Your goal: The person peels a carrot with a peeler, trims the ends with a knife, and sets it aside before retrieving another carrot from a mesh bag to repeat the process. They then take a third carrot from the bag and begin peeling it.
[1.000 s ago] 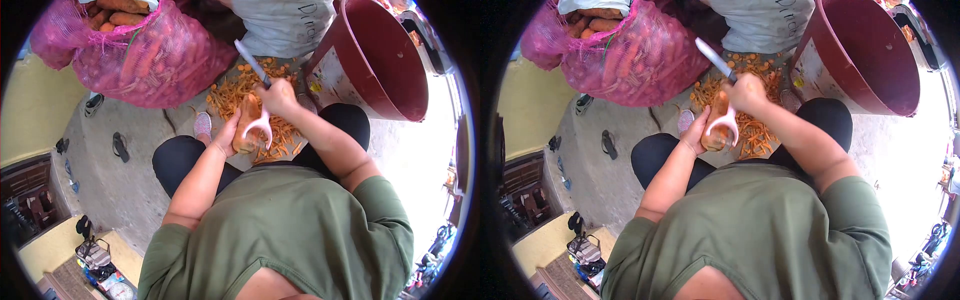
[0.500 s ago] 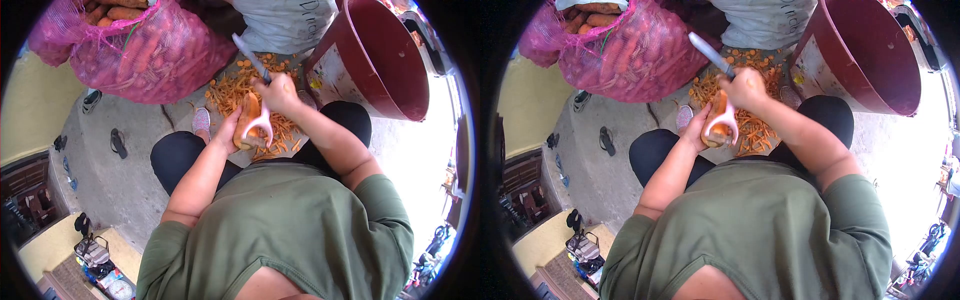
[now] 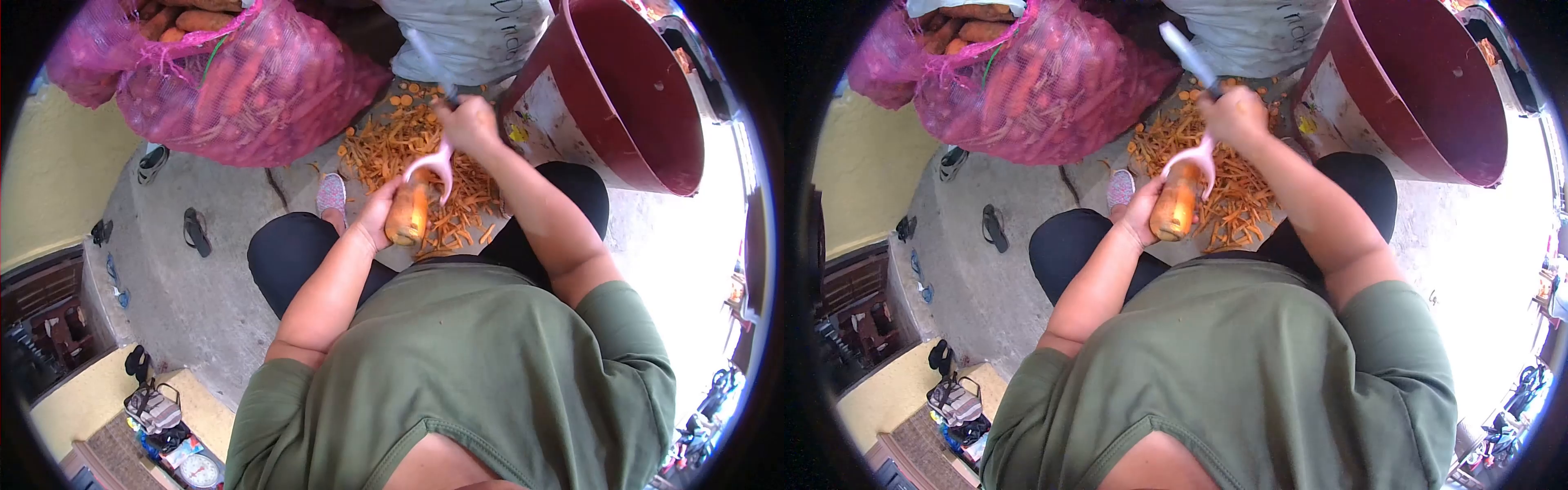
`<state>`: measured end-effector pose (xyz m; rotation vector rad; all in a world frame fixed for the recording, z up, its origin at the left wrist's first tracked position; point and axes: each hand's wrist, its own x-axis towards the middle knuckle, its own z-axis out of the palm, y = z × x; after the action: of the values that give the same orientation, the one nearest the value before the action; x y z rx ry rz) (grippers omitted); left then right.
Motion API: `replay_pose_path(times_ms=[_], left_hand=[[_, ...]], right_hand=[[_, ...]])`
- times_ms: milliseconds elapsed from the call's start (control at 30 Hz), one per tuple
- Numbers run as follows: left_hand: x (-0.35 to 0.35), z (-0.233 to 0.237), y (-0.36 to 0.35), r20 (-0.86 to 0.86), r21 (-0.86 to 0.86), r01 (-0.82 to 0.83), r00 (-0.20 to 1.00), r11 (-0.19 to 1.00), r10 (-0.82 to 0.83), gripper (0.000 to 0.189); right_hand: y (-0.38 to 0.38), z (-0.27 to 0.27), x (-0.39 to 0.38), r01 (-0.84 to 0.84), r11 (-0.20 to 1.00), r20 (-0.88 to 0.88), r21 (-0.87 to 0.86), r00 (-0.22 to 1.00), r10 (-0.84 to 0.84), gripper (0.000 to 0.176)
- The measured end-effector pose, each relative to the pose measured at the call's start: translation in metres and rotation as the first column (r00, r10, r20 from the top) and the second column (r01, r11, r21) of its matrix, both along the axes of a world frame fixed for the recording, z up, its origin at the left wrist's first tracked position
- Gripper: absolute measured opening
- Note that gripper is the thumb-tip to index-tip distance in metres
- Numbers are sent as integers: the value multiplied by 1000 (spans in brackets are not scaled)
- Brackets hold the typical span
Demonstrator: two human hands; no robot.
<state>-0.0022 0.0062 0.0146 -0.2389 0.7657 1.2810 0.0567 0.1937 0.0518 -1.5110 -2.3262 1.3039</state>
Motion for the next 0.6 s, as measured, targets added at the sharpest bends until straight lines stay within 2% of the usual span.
replay_pose_path(times_ms=[67,167,233,267,300,333,400,433,500,533,600], left_hand=[[0,1,3,-37,-13,-27,999,1000,27,38],[3,0,2,-49,-6,-12,999,1000,12,38],[6,0,-3,-17,11,52,999,999,-52,39],[6,1,-4,-2,21,85,996,996,-85,39],[9,4,-3,-26,-7,52,998,999,-52,42],[7,6,-4,-46,-12,69,997,998,-70,42],[1,7,-3,-80,-18,100,992,995,-101,44],[1,6,0,-41,0,60,997,998,-60,45],[1,3,3,35,22,-22,999,1000,21,46],[1,5,3,24,10,-10,1000,1000,10,47],[4,10,3,4,-15,15,1000,1000,-15,48]], right_hand=[[-35,25,5,-199,980,7,3,980,199,33],[-32,1,1,-195,978,13,73,981,195,35],[8,-19,-4,-45,990,169,137,985,22,36],[30,-27,0,-9,982,179,187,984,-25,39],[41,-26,3,95,954,163,284,976,-146,43],[48,-26,9,85,970,135,229,984,-118,44],[23,-16,5,51,965,66,259,995,-70,43],[6,-1,3,-27,999,46,-17,999,28,42],[-35,21,7,-196,980,5,-36,981,196,37],[-45,17,9,-277,961,-30,8,960,277,37],[-37,9,3,-179,983,6,34,984,179,39]])
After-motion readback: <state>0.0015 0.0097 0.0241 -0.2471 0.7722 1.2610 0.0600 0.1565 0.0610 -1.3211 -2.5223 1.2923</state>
